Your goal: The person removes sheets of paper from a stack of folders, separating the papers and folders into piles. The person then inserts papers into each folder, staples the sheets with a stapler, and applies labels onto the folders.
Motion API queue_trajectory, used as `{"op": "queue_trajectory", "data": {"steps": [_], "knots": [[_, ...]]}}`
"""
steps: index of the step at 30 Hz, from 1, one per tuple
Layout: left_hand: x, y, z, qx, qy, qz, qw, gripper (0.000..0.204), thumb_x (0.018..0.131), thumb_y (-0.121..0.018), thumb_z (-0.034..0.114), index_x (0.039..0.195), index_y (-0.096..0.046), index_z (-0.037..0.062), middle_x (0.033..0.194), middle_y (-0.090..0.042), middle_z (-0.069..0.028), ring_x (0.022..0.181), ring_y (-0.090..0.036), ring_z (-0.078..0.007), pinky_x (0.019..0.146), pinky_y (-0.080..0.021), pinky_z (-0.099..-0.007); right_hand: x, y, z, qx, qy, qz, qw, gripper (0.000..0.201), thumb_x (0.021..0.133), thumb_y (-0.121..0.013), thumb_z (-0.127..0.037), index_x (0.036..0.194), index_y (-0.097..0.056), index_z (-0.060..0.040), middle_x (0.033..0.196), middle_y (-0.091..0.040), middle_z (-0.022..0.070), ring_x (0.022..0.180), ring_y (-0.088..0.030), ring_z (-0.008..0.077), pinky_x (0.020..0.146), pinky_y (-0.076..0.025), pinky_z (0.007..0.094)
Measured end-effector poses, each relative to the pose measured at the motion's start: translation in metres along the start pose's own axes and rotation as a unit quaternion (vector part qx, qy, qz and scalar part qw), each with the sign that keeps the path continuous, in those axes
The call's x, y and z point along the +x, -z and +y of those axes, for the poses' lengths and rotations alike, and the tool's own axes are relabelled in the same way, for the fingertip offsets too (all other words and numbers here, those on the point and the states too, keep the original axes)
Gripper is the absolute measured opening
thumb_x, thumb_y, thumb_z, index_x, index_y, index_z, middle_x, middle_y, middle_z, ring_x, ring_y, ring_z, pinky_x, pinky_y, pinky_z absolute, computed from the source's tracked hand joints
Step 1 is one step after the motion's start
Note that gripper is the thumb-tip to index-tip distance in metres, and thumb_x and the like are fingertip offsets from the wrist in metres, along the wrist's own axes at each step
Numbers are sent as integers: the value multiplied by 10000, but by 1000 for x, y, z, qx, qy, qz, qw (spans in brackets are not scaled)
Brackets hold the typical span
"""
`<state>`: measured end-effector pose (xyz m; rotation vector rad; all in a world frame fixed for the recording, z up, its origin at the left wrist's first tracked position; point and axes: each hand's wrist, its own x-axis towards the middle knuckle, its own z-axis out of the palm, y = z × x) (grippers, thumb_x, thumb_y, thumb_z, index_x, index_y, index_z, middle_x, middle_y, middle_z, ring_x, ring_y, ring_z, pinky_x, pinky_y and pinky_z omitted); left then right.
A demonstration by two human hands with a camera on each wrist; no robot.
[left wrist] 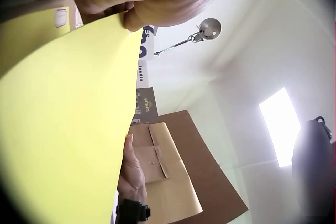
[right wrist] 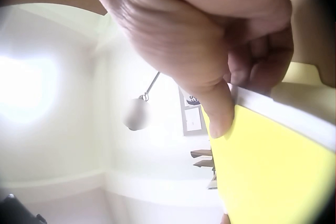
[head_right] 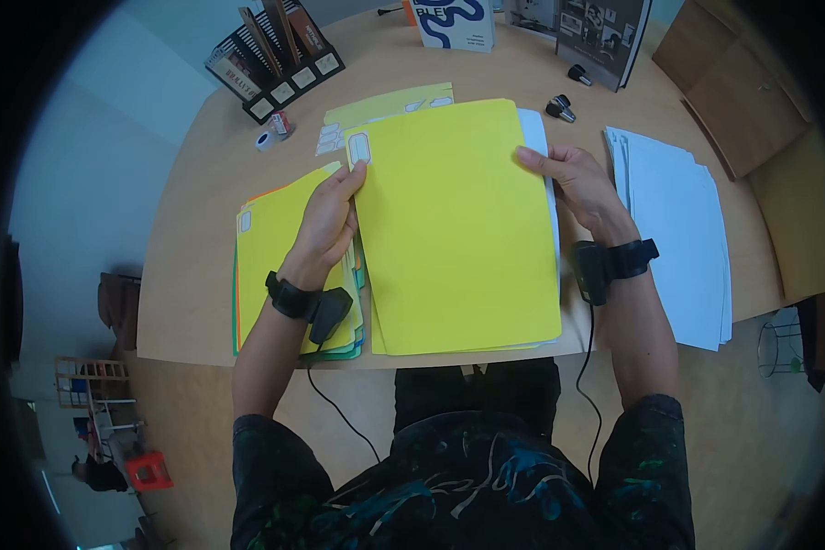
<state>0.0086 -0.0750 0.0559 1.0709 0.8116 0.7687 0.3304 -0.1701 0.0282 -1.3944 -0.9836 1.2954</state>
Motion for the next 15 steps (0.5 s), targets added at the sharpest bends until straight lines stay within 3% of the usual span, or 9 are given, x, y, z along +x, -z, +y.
{"op": "queue_trajectory", "data": {"steps": [2,3,4,6,8,11,12,14,15], "knots": [[-6,2,9,-55,-35,-22,998,317,1072,-474,246,1244,-550,-9,1090,-680,-62,922,-680,-107,836,-550,-239,-17,-7,-16,128,28,51,990,359,917,-746,-333,1113,-686,-38,956,-720,36,857,-673,85,803,-516,215],[-10,6,18,-56,-35,-21,998,317,1072,-474,246,1244,-550,-9,1090,-680,-62,922,-680,-107,836,-550,-239,-26,-4,-26,148,37,35,988,358,937,-723,-316,1142,-669,-28,983,-719,26,876,-681,84,794,-543,221],[-18,13,31,-56,-59,-19,997,315,1069,-483,241,1237,-569,-12,1115,-677,-76,953,-674,-121,855,-540,-255,-36,2,-35,147,35,34,988,358,937,-723,-316,1142,-669,-28,983,-719,26,876,-681,84,794,-543,221],[-33,30,60,-61,-100,1,993,315,1065,-492,234,1226,-588,-19,1131,-678,-93,976,-672,-137,871,-537,-272,-56,22,-50,131,107,47,984,342,964,-688,-293,1168,-657,-21,1008,-716,21,883,-679,77,811,-546,236],[-45,55,89,-60,-135,41,988,319,1064,-494,235,1223,-586,-25,1117,-682,-97,966,-676,-139,863,-546,-270,-78,52,-65,82,148,102,980,320,985,-656,-282,1186,-651,-32,1036,-712,20,891,-676,74,820,-546,238],[-53,110,118,-8,-180,119,976,322,1058,-507,241,1215,-588,-29,1101,-680,-98,963,-672,-144,838,-553,-274,-101,107,-75,58,158,157,973,327,993,-643,-295,1207,-647,-48,1059,-707,17,919,-678,85,829,-546,244],[-54,124,123,-9,-180,118,976,322,1058,-507,241,1215,-588,-29,1101,-680,-98,963,-672,-144,838,-553,-274,-107,128,-74,50,146,175,972,327,991,-647,-301,1194,-654,-45,1045,-706,13,894,-673,86,814,-539,240],[-52,159,125,49,-171,190,966,309,1048,-530,242,1182,-603,-27,1076,-677,-94,937,-670,-147,804,-560,-284,-117,154,-72,0,119,249,961,315,981,-663,-311,1155,-664,-48,1025,-701,11,852,-658,78,787,-528,229],[-46,195,122,83,-123,193,970,314,1030,-566,257,1140,-618,-33,1030,-677,-88,891,-669,-150,756,-556,-287,-123,172,-65,-1,120,249,961,315,981,-663,-311,1155,-664,-48,1025,-701,11,852,-658,78,787,-528,229]]}}
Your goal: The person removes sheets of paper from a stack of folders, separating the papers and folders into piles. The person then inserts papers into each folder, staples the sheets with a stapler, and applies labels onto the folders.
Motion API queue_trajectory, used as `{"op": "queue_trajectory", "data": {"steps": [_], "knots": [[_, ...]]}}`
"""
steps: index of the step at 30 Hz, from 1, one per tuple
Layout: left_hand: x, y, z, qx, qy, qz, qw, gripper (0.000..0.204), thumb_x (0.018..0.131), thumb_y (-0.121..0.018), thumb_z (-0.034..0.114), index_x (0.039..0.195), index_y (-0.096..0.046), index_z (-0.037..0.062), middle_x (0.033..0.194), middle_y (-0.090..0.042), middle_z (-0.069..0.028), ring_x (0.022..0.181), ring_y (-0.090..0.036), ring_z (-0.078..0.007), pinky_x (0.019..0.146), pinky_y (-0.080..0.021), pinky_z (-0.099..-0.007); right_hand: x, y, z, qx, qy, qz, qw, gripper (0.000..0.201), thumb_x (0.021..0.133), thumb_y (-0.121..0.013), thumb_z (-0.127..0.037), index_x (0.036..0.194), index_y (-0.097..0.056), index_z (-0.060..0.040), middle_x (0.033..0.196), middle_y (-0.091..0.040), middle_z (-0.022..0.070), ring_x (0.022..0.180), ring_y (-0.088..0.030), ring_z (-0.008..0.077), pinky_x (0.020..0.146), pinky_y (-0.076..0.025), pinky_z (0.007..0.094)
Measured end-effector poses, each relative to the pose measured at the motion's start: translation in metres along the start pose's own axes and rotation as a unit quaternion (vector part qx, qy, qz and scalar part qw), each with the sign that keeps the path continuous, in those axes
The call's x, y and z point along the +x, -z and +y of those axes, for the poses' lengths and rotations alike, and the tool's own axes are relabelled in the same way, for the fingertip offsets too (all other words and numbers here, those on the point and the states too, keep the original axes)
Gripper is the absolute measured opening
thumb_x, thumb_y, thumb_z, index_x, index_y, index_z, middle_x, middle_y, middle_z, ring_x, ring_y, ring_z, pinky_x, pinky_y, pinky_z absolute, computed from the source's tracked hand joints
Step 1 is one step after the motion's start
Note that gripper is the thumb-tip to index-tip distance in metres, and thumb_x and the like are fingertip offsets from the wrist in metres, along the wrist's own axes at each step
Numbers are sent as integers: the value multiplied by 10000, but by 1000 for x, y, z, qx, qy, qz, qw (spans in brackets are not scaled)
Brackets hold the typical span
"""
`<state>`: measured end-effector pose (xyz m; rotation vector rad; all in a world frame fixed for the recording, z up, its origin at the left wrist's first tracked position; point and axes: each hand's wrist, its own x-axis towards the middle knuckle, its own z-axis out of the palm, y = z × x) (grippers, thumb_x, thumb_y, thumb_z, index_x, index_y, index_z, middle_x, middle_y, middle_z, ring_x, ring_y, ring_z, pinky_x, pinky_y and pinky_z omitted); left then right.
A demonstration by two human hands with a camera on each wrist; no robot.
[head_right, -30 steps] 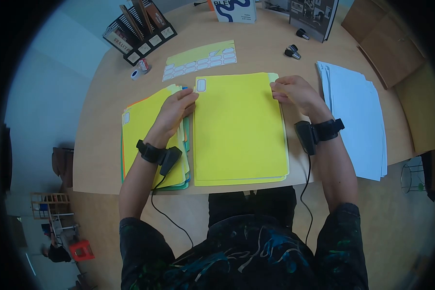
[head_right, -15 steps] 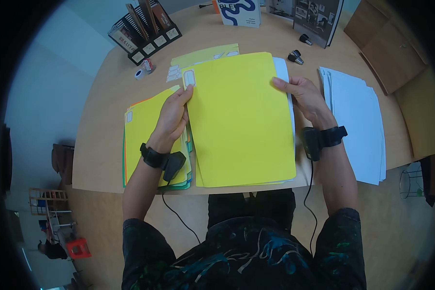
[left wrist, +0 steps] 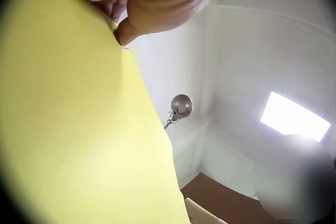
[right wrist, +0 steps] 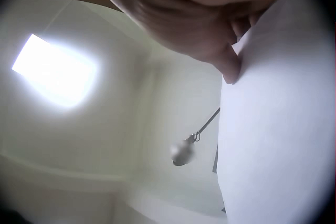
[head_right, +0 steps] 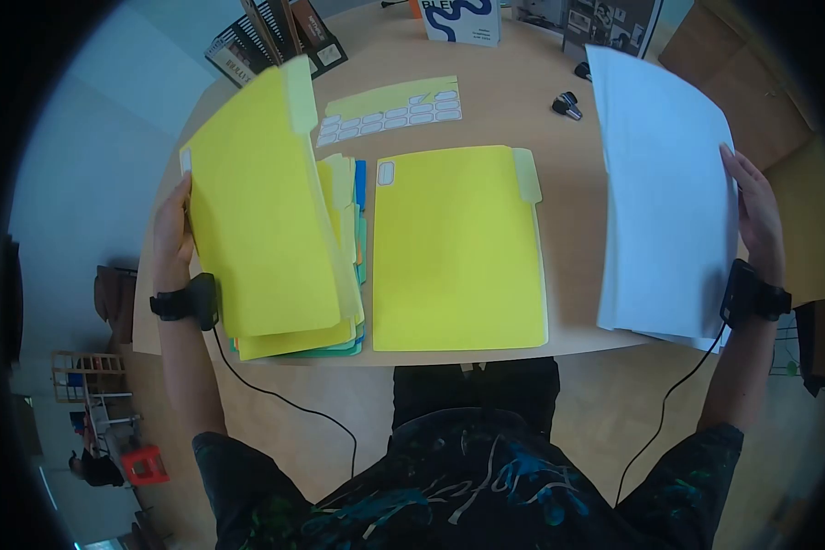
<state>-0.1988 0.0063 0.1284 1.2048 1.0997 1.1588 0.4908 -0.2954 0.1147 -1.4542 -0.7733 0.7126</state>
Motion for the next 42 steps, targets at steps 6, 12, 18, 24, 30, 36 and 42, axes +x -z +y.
{"op": "queue_trajectory", "data": {"steps": [6,12,18,24,30,36,42], "knots": [[14,49,-78,215,47,71,973,350,999,-611,274,1098,-637,-60,928,-684,-82,822,-661,-147,718,-529,-282,10,68,56,-178,-74,75,978,374,948,-703,-344,1118,-663,-13,912,-687,14,771,-626,81,736,-511,241],[13,44,-105,410,-38,112,904,449,976,-619,264,1261,-595,-83,1096,-681,-132,980,-652,-172,859,-519,-307,29,99,114,-439,-80,134,885,592,925,-684,-438,1252,-612,50,1036,-692,134,933,-650,182,793,-509,296],[-37,-73,-52,209,17,-93,973,532,1008,-576,328,1391,-513,-35,1350,-592,-138,1242,-570,-227,1055,-444,-334,-20,-66,27,-355,134,51,924,546,984,-632,-333,1345,-550,69,1188,-677,208,1089,-653,245,923,-505,340],[-48,-185,-73,133,144,-240,951,536,986,-621,338,1371,-522,-22,1297,-590,-125,1240,-537,-200,1066,-425,-339,-25,-203,44,-257,36,-193,946,582,977,-611,-331,1338,-523,117,1147,-670,206,1031,-637,254,928,-491,361],[-24,-203,-94,155,129,-197,960,442,980,-633,278,1298,-566,-22,1172,-636,-89,1075,-598,-150,934,-474,-284,5,-236,80,-239,-79,-218,943,518,999,-586,-282,1356,-519,87,1139,-639,144,1074,-624,203,960,-531,331],[-29,-207,-108,91,11,-142,986,331,997,-613,196,1232,-586,-36,1057,-671,-71,925,-649,-119,838,-505,-240,4,-232,96,-26,-105,-203,973,379,1010,-538,-179,1236,-594,120,1012,-660,108,926,-650,191,851,-516,288],[-18,-210,-135,-81,52,-125,987,225,1027,-563,169,1163,-576,-9,1068,-665,-81,924,-663,-132,824,-548,-269,-6,-229,83,-85,-78,-242,963,343,1035,-536,-203,1296,-619,2,1031,-696,28,894,-636,72,902,-521,233]]}}
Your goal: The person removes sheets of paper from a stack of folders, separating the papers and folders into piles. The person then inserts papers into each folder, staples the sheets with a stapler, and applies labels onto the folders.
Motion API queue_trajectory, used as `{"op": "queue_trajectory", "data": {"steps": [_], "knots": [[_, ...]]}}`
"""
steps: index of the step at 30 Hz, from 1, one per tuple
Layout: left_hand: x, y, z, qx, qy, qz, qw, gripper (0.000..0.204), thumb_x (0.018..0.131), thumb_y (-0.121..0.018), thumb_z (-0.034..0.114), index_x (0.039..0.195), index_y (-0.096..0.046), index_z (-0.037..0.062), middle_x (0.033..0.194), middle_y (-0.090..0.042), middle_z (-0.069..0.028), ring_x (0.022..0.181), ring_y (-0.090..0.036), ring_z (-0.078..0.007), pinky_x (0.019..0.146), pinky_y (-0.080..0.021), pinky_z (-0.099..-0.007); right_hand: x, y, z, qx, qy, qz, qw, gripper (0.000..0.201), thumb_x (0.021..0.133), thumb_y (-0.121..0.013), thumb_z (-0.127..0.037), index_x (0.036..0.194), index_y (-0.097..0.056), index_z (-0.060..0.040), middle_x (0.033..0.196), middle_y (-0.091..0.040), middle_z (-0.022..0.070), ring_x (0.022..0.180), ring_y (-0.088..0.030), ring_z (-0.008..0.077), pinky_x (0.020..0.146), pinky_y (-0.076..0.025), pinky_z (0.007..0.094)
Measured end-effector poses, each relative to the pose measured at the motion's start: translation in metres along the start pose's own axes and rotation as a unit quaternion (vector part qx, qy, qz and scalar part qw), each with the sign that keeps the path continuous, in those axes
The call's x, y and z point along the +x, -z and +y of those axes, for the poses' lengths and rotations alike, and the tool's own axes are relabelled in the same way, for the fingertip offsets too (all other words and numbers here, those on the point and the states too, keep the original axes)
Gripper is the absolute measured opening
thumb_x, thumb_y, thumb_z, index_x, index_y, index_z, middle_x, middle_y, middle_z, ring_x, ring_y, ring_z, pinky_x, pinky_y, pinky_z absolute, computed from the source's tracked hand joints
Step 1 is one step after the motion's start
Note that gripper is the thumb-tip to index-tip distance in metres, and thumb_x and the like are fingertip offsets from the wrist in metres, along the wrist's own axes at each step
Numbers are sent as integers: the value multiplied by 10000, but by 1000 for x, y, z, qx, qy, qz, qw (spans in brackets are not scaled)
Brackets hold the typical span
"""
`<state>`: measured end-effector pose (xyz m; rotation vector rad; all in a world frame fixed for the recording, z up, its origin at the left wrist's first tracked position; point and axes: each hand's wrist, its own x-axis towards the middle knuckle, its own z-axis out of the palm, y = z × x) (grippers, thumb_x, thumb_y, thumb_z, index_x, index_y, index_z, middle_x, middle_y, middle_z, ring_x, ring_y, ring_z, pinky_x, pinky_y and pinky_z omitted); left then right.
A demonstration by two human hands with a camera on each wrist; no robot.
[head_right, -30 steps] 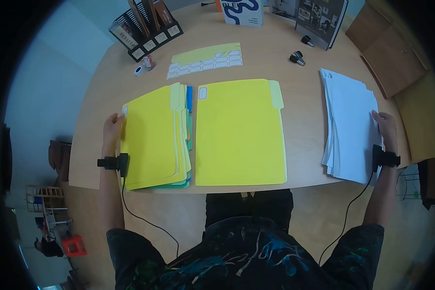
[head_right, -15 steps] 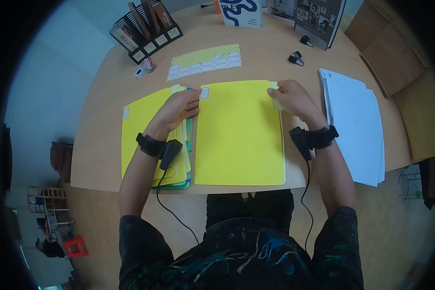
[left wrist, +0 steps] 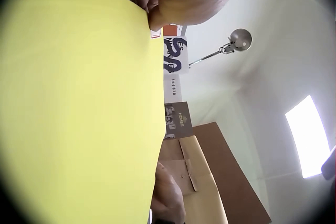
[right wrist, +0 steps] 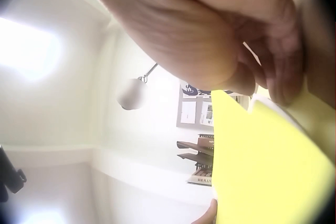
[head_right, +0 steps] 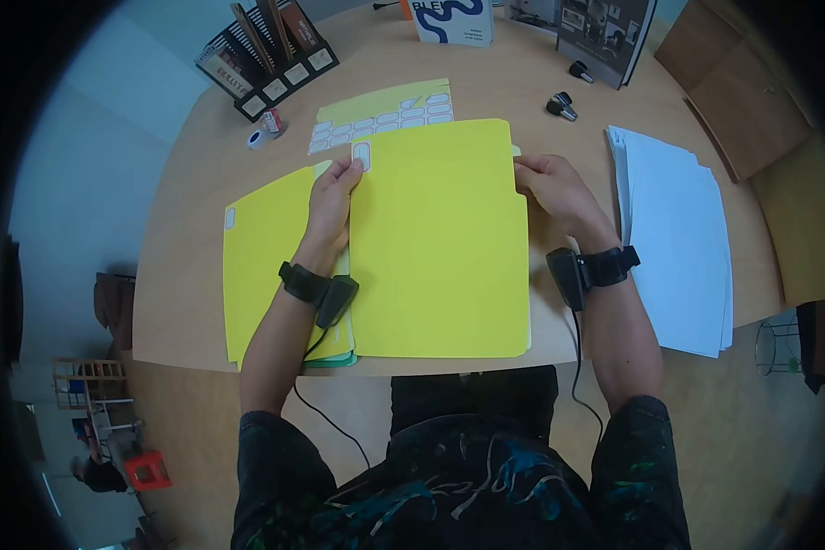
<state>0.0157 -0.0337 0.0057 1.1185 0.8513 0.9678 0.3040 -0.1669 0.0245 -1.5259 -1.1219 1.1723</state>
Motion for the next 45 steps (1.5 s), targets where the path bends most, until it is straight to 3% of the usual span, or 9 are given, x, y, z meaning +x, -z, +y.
{"op": "queue_trajectory", "data": {"steps": [10,16,21,25,28,31,36,40,45], "knots": [[-6,-6,-2,-54,-8,8,998,217,1031,-563,207,1121,-602,14,1007,-667,-41,872,-645,-105,770,-526,-250,-5,-10,3,63,-17,-48,997,298,930,-722,-211,1154,-707,-15,960,-742,38,805,-656,82,810,-491,245],[-7,-1,-4,-68,-3,-7,998,256,1052,-518,205,1199,-557,-2,1113,-666,-89,947,-671,-136,825,-567,-277,-11,-17,-4,-11,-72,9,997,326,923,-720,-203,1174,-688,3,989,-742,82,917,-665,129,980,-423,286],[-7,3,-5,-85,-11,5,996,228,1053,-514,200,1162,-560,5,1094,-662,-93,947,-668,-145,836,-566,-284,-16,-19,-8,201,-6,-8,979,389,933,-711,-203,1238,-641,28,1043,-733,96,918,-675,138,864,-503,285],[-8,-3,3,-127,23,3,992,204,1052,-511,192,1129,-561,10,1065,-656,-87,952,-660,-155,854,-562,-294,-6,-20,2,186,-18,23,982,404,943,-702,-203,1261,-627,35,1038,-730,94,920,-673,129,811,-522,281],[-15,-12,21,-101,8,5,995,201,1054,-508,194,1129,-564,16,1053,-652,-84,950,-655,-156,853,-557,-297,-4,-17,-2,20,1,71,997,390,951,-692,-201,1264,-630,23,1028,-728,79,911,-666,107,817,-516,280],[-33,-13,66,-77,-47,6,996,195,1056,-505,198,1119,-573,27,1055,-650,-78,939,-653,-152,850,-548,-295,-23,5,-33,95,128,62,985,356,958,-687,-237,1220,-657,2,1020,-722,47,893,-652,86,821,-504,261],[-44,51,146,-18,-133,51,990,227,1037,-553,212,1154,-603,24,1052,-666,-66,911,-658,-142,809,-544,-276,-83,84,-90,0,190,217,958,446,958,-687,-353,1241,-650,-11,1024,-715,58,885,-669,100,793,-536,262],[-52,134,176,108,-148,151,971,255,1035,-557,213,1167,-609,1,1058,-670,-82,916,-662,-152,802,-544,-286,-116,189,-72,-115,95,361,921,498,942,-693,-417,1224,-641,-10,1006,-683,52,904,-620,108,825,-483,267],[-39,252,118,224,-97,238,940,355,1020,-581,258,1193,-618,-49,1045,-681,-98,911,-652,-152,780,-530,-286,-125,264,16,-136,-5,395,909,494,921,-720,-401,1163,-669,26,942,-695,43,795,-620,101,733,-482,238]]}}
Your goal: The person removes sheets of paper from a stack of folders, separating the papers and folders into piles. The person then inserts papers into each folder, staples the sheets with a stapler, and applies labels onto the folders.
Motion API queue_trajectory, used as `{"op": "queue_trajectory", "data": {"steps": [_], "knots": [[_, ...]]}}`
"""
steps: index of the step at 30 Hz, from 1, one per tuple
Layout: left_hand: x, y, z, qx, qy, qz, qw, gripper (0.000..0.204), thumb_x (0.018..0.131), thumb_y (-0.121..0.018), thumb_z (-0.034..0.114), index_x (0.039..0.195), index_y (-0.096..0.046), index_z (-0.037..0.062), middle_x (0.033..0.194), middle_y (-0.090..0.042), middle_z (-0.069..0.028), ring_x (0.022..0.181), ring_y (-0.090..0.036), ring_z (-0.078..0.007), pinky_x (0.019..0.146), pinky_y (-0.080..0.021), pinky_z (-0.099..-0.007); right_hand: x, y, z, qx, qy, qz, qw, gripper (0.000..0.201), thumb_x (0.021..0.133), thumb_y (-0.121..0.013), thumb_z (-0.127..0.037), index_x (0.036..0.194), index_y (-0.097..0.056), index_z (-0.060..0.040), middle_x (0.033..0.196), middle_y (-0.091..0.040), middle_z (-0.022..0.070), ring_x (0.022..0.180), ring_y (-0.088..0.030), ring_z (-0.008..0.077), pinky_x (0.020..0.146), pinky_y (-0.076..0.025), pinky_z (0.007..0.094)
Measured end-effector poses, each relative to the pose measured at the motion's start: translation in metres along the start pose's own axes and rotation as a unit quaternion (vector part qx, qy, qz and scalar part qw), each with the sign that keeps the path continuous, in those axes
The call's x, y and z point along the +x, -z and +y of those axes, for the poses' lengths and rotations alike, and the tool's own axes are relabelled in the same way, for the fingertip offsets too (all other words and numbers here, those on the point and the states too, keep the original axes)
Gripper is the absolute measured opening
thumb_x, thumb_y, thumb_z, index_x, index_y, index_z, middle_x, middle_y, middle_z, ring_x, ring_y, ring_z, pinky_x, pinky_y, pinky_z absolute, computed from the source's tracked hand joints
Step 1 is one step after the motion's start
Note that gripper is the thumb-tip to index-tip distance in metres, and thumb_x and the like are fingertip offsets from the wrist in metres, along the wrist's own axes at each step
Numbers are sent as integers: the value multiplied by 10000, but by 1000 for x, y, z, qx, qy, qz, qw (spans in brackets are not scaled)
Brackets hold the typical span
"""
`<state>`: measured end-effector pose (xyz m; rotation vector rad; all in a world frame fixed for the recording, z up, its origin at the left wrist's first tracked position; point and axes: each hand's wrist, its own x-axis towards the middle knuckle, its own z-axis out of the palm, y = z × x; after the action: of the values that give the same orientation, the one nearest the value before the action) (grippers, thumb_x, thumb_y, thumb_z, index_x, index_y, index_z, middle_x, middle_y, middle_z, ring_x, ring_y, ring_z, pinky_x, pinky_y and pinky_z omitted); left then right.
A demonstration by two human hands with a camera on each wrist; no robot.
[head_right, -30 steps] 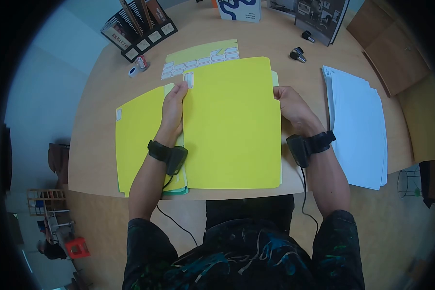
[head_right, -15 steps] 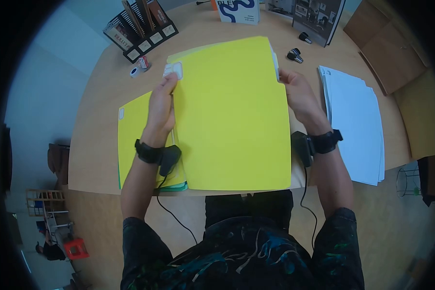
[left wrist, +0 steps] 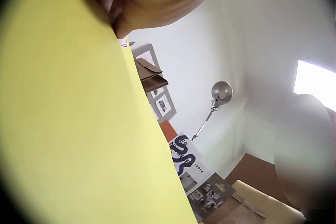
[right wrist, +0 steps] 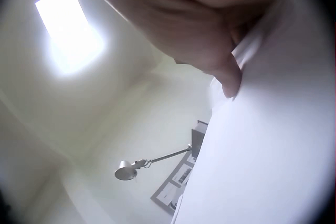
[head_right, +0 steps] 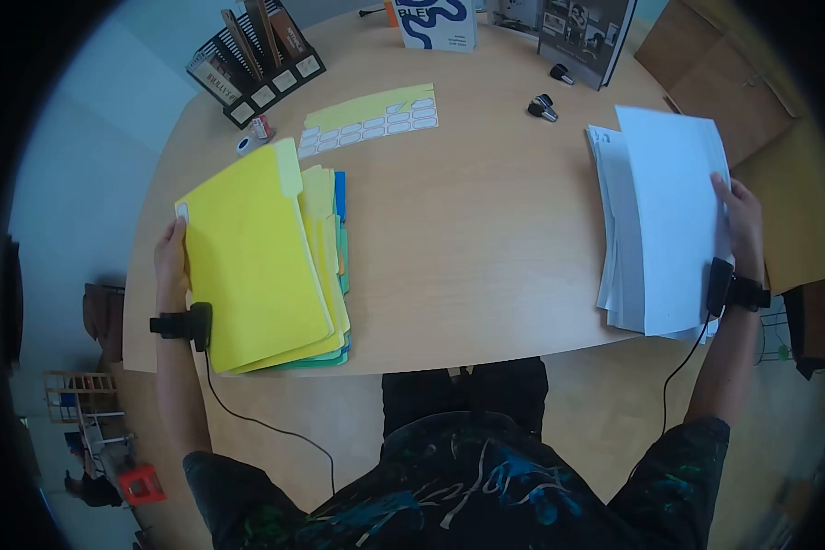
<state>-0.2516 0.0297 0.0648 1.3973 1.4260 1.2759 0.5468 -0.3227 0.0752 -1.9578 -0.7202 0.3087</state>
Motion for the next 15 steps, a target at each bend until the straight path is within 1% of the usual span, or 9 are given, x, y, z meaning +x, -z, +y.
{"op": "queue_trajectory", "data": {"steps": [3,6,8,10,11,12,13,14,15], "knots": [[-13,-8,-25,86,3,28,996,409,1010,-591,280,1208,-618,-77,1017,-687,-103,890,-649,-151,768,-519,-283,9,10,50,-27,-31,-12,999,479,918,-725,-394,1133,-684,33,912,-690,31,765,-604,91,711,-477,245],[-13,-10,-44,156,-21,34,987,444,1007,-586,296,1205,-619,-100,993,-692,-128,873,-655,-162,764,-514,-293,10,0,72,-14,-48,-12,999,465,920,-724,-388,1119,-694,30,901,-686,25,747,-592,82,697,-476,257],[-13,-11,-47,223,4,6,975,536,997,-589,367,1259,-588,-100,1072,-689,-151,922,-659,-190,803,-514,-300,9,-6,69,-29,-46,-18,998,497,906,-733,-399,1122,-691,46,884,-681,21,742,-584,79,690,-470,263],[-15,-14,-50,242,8,-5,970,587,976,-612,395,1259,-574,-118,1057,-689,-163,917,-667,-198,804,-520,-307,6,-13,64,-123,-40,-12,991,573,891,-738,-404,1197,-646,72,943,-705,96,822,-649,165,755,-512,320],[-14,-14,-50,260,12,-15,965,641,954,-635,422,1260,-560,-136,1042,-690,-176,913,-675,-206,805,-525,-313,8,-16,68,-121,-41,-11,992,573,891,-738,-404,1197,-646,72,943,-705,96,822,-649,165,755,-512,320],[-15,-12,-49,261,10,-15,965,641,954,-635,422,1260,-560,-136,1042,-690,-176,913,-675,-206,805,-525,-313,12,-20,72,-205,-20,32,978,607,892,-730,-414,1246,-616,66,1020,-700,142,921,-658,219,817,-517,351],[-25,-16,-35,276,57,-58,958,666,947,-634,441,1272,-551,-134,1055,-688,-180,918,-678,-221,816,-527,-317,16,-23,75,-287,2,73,955,644,893,-722,-425,1294,-586,60,1097,-695,189,1021,-666,273,880,-522,382],[-36,-19,-23,290,105,-102,946,691,940,-633,460,1284,-542,-132,1069,-687,-184,923,-681,-236,827,-529,-321,4,-29,58,-286,2,72,955,644,893,-722,-425,1294,-586,60,1097,-695,189,1021,-666,273,880,-522,382],[-44,-22,-15,292,105,-101,945,691,940,-633,460,1284,-542,-132,1069,-687,-184,923,-681,-236,827,-529,-321,-24,-42,19,-370,77,131,917,635,911,-703,-421,1327,-567,40,1174,-666,211,1105,-636,298,930,-505,402]]}}
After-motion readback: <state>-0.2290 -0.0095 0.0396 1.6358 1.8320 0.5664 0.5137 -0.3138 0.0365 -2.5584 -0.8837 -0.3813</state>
